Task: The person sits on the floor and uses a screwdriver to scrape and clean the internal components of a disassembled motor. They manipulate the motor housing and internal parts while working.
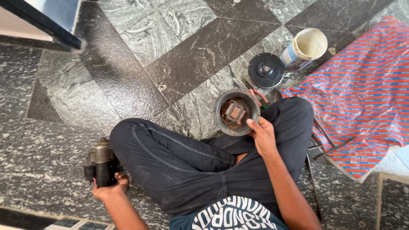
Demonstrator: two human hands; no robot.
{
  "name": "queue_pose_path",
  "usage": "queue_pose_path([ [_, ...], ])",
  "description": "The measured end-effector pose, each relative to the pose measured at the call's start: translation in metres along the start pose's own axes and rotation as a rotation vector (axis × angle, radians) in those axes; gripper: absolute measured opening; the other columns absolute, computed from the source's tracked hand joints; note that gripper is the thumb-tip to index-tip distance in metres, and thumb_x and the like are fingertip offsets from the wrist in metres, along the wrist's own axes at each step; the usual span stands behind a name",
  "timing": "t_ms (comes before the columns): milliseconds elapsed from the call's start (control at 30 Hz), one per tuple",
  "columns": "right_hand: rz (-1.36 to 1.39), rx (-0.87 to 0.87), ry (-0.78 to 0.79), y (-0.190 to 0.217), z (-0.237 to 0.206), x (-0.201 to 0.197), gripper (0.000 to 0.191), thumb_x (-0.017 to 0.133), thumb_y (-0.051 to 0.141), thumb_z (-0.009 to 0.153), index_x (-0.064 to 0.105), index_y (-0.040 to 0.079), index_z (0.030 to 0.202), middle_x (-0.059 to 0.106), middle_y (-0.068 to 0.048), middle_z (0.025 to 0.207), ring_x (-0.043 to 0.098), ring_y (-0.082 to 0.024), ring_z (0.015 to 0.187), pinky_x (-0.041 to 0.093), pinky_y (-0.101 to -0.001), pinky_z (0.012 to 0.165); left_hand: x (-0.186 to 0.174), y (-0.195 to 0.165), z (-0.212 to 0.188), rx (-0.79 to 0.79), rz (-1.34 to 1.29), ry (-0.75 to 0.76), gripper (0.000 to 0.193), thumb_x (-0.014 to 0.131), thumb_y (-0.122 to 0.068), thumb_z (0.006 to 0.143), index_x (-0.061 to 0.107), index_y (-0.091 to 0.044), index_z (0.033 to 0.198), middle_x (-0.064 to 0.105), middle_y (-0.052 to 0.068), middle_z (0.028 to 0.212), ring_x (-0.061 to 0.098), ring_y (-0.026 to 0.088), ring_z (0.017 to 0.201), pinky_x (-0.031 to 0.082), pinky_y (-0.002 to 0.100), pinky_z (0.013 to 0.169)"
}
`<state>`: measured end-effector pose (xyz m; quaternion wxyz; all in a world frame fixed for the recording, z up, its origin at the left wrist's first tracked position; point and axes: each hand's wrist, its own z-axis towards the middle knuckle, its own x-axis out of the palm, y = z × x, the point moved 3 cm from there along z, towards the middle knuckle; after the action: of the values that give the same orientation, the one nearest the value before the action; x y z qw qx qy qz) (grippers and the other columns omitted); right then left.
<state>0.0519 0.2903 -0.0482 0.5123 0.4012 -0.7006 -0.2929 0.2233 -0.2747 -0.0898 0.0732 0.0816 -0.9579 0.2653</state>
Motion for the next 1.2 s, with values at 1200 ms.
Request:
queue_pose_path([
  [1200,-0.968,-0.625,0.055,0.077,-0.076,0.093,0.029,0.084,0.012,0.083,0.068,0.002,0.105,0.048,-0.023,0.138,0.053,-0.039,0.128,0.044,-0.0436,0.107,0.127,0.329,-0.236,-0.697,0.310,1.001,0.063,0.039,-0.061,0.100,0.068,-0.012,0.126,0.070,0.012,0.122,0.066,0.030,0.111,0.058,0.048,0.096],
])
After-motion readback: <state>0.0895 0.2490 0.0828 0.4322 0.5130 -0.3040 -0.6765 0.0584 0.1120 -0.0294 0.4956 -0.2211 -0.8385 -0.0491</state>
